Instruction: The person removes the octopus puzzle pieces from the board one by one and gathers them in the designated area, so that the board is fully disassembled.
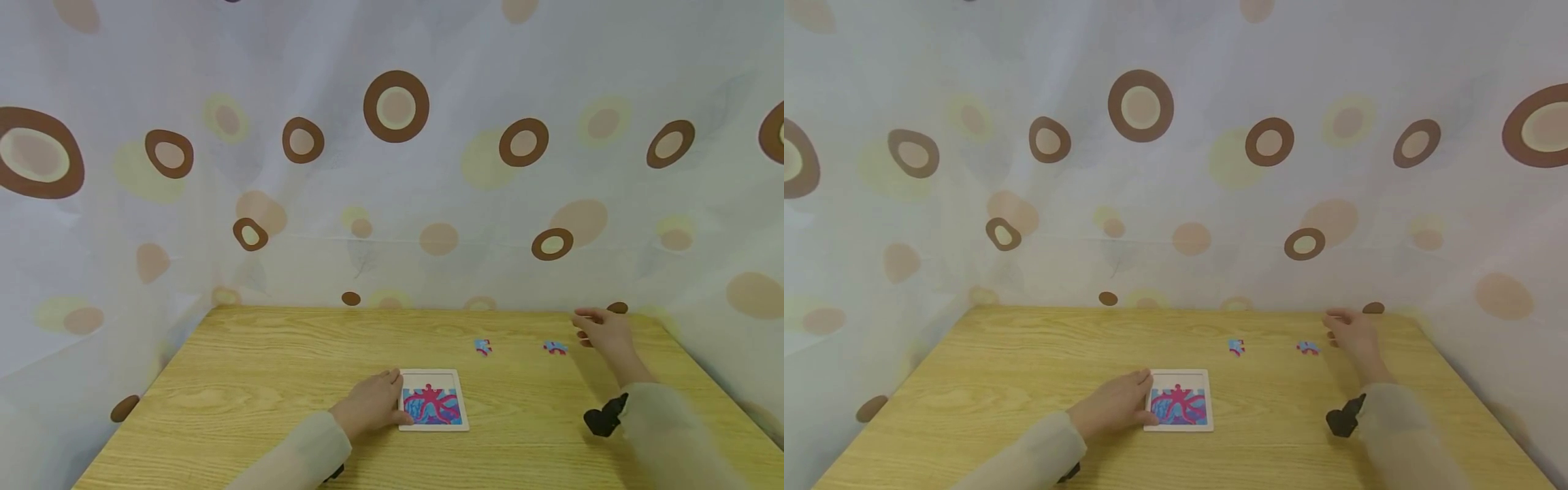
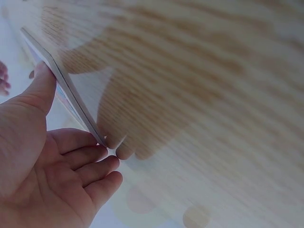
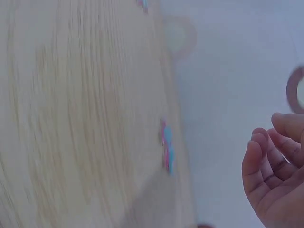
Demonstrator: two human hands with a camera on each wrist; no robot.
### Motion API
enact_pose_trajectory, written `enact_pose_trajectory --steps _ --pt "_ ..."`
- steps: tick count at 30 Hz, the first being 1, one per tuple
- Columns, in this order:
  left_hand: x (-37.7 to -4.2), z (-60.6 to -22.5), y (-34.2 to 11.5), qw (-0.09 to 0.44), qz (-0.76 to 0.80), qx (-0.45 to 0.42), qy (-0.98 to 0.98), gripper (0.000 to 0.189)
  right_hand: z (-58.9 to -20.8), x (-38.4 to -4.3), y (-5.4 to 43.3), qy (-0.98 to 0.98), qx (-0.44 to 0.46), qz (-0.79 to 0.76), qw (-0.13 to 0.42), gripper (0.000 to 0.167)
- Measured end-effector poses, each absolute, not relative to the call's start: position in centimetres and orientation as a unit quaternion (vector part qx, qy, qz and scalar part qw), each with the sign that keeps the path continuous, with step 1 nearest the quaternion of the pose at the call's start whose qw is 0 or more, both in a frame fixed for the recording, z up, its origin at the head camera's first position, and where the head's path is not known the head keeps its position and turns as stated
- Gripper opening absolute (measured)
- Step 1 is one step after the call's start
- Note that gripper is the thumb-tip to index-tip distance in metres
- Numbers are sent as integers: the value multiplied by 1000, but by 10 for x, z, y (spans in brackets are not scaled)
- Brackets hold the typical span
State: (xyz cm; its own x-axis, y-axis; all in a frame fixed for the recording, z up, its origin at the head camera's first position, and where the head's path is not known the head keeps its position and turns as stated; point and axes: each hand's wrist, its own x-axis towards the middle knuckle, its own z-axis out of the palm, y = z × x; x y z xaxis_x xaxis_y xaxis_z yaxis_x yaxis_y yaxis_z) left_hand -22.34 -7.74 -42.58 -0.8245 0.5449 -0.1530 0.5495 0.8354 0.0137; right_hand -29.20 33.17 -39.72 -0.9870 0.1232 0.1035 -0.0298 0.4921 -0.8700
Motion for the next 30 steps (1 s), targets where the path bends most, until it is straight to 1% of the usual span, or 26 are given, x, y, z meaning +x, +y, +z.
enact_pose_trajectory --steps 5,13,21,26,30 --pt "-222 -424 -77 72 -15 287 955 78 -387 -292 297 -864 27 500 59 46" --pt "-221 -423 -77 72 -16 282 956 78 -385 -282 241 -866 100 487 49 37" --pt "-222 -425 -77 70 -16 284 956 77 -395 -267 188 -869 155 469 1 32" --pt "-222 -427 -78 64 -20 284 957 77 -406 -260 163 -863 216 456 -24 32" --pt "-222 -428 -78 56 -20 283 957 78 -416 -256 146 -862 248 440 -45 31"
